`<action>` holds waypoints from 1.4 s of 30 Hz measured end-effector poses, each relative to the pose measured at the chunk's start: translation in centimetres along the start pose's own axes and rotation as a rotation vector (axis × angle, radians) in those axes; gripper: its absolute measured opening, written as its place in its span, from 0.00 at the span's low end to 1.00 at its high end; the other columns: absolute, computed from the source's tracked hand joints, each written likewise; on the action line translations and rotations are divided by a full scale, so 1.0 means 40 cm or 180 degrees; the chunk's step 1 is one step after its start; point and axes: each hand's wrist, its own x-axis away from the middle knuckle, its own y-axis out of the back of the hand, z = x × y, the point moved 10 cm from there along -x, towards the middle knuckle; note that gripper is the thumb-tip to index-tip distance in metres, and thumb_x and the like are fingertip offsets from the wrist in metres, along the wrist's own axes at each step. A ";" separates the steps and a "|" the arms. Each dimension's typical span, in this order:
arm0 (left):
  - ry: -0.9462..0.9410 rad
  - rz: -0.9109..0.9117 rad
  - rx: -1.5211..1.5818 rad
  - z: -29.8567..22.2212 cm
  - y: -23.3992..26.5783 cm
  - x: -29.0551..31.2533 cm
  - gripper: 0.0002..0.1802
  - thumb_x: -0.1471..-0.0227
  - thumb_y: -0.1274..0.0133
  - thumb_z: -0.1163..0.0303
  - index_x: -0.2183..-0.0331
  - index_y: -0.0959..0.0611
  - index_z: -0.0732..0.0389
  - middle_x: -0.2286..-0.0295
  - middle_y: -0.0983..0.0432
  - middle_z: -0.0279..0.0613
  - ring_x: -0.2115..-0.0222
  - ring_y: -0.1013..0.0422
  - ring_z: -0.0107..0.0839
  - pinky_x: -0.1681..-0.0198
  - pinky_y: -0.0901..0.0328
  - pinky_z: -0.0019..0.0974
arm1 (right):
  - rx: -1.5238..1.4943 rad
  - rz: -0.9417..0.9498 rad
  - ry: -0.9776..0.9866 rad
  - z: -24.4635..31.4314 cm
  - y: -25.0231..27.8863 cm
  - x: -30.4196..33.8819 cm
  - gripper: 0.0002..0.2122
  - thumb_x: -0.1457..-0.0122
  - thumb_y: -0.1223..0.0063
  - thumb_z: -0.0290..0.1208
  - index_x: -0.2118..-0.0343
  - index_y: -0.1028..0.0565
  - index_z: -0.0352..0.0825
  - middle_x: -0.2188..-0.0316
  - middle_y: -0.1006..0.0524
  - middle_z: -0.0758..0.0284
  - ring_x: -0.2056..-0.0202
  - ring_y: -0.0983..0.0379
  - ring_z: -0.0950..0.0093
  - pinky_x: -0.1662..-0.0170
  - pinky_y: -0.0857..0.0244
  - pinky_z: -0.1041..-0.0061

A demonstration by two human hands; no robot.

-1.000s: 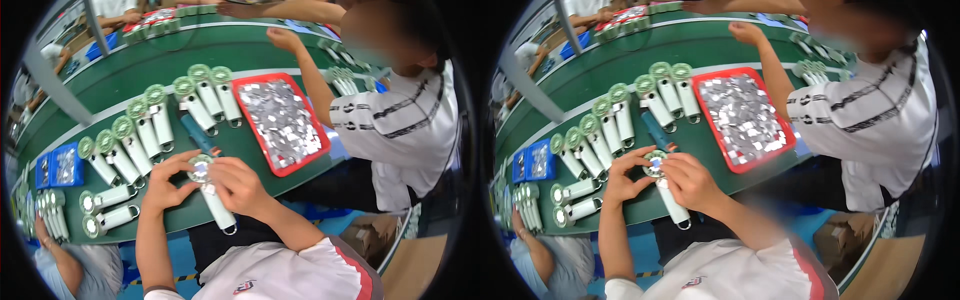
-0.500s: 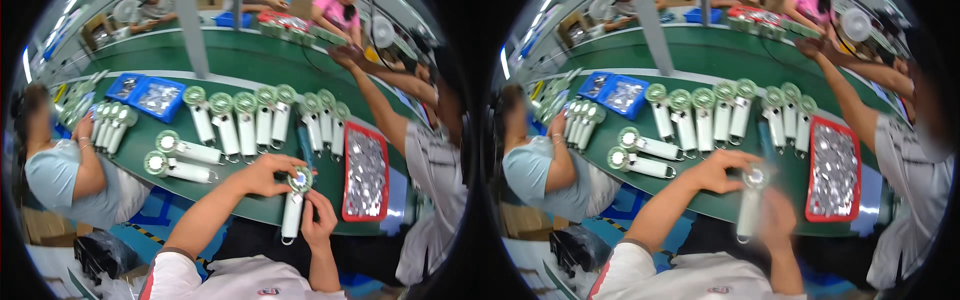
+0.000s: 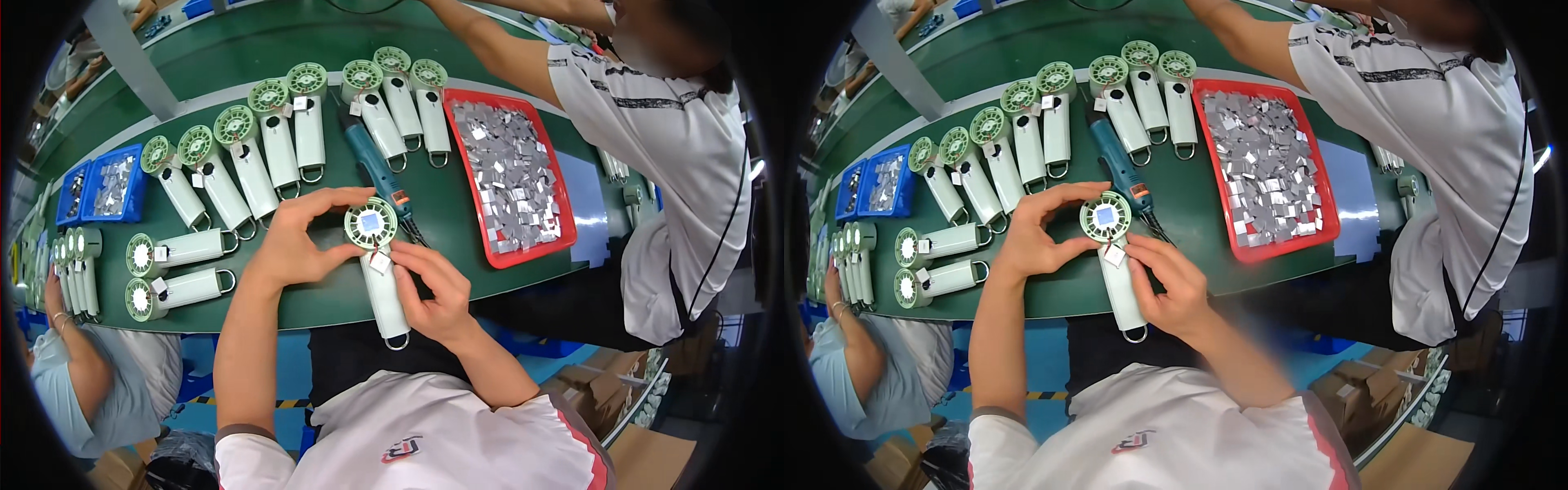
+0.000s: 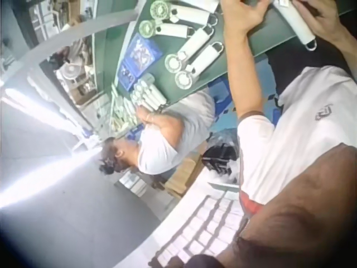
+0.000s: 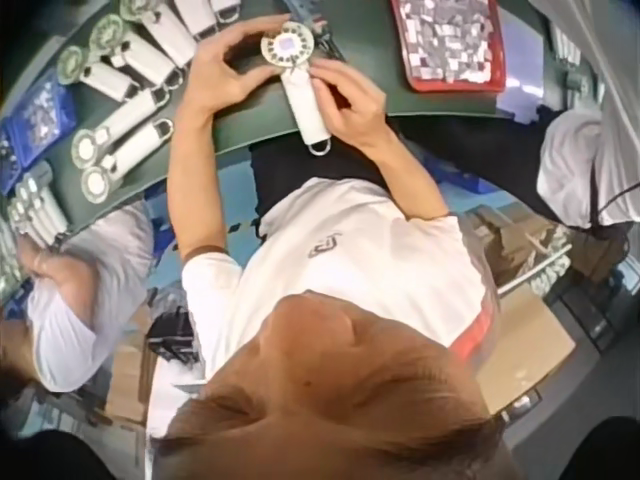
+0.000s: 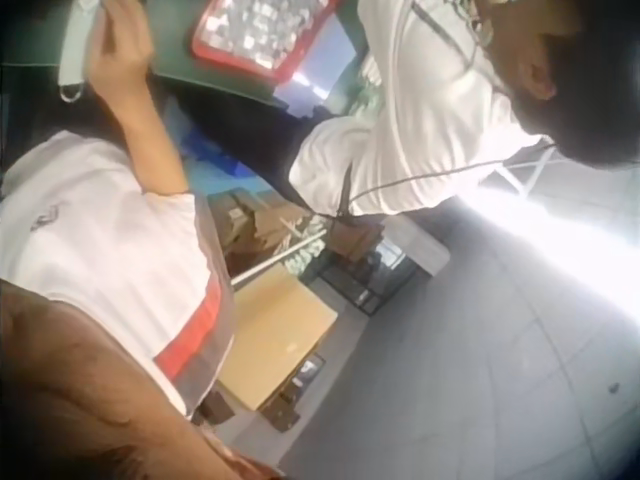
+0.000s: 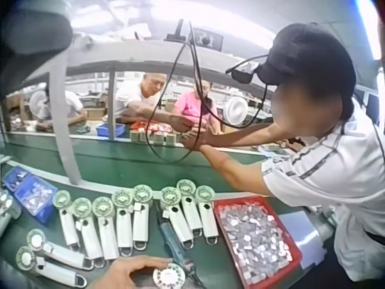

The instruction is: Assemble small portable fans by attaching central components to the fan blades on a production line.

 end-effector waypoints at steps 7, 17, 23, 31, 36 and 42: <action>0.0081 0.0036 -0.0086 0.006 -0.005 0.008 0.38 0.56 0.23 0.77 0.41 0.18 0.68 0.40 0.20 0.54 0.40 0.23 0.43 0.32 0.31 0.45 | -0.0049 0.0051 -0.0028 0.000 0.004 0.002 0.10 0.39 0.35 0.16 0.54 0.15 0.25 0.53 0.13 0.51 0.54 0.13 0.60 0.49 0.19 0.67; -0.0073 -0.0131 -0.0006 0.003 -0.004 -0.002 0.35 0.59 0.24 0.78 0.47 0.15 0.67 0.44 0.16 0.50 0.43 0.19 0.42 0.36 0.28 0.41 | -0.0119 0.0050 -0.0152 0.001 0.015 -0.003 0.12 0.40 0.35 0.14 0.54 0.15 0.27 0.53 0.13 0.54 0.56 0.13 0.62 0.52 0.19 0.70; -0.0222 -0.0114 -0.0031 -0.004 -0.007 0.003 0.33 0.60 0.23 0.78 0.49 0.15 0.69 0.45 0.17 0.59 0.42 0.20 0.47 0.36 0.29 0.45 | 0.0273 -0.0016 0.0203 0.044 0.079 -0.023 0.11 0.43 0.33 0.16 0.57 0.14 0.28 0.61 0.14 0.58 0.65 0.15 0.65 0.64 0.22 0.71; -0.0296 -0.0015 -0.0091 -0.008 -0.019 0.003 0.35 0.61 0.22 0.77 0.49 0.15 0.69 0.44 0.18 0.60 0.42 0.21 0.48 0.36 0.30 0.46 | 0.2291 -0.0273 -0.1012 -0.181 0.384 -0.030 0.07 0.41 0.28 0.28 0.61 0.12 0.34 0.68 0.17 0.61 0.72 0.18 0.66 0.66 0.24 0.66; -0.0450 -0.0076 -0.0168 -0.022 -0.015 -0.002 0.34 0.63 0.22 0.78 0.50 0.14 0.68 0.47 0.16 0.58 0.46 0.19 0.47 0.39 0.28 0.45 | 0.2537 -0.0334 -0.1036 -0.201 0.395 0.007 0.10 0.43 0.25 0.32 0.62 0.12 0.33 0.69 0.16 0.61 0.71 0.18 0.64 0.64 0.24 0.66; -0.0326 -0.0064 -0.0077 -0.012 -0.015 -0.003 0.33 0.62 0.21 0.75 0.51 0.13 0.67 0.47 0.16 0.57 0.45 0.19 0.47 0.39 0.28 0.45 | 0.2493 -0.0369 -0.1103 -0.211 0.397 0.005 0.08 0.44 0.25 0.31 0.64 0.12 0.34 0.69 0.16 0.62 0.69 0.17 0.63 0.63 0.23 0.65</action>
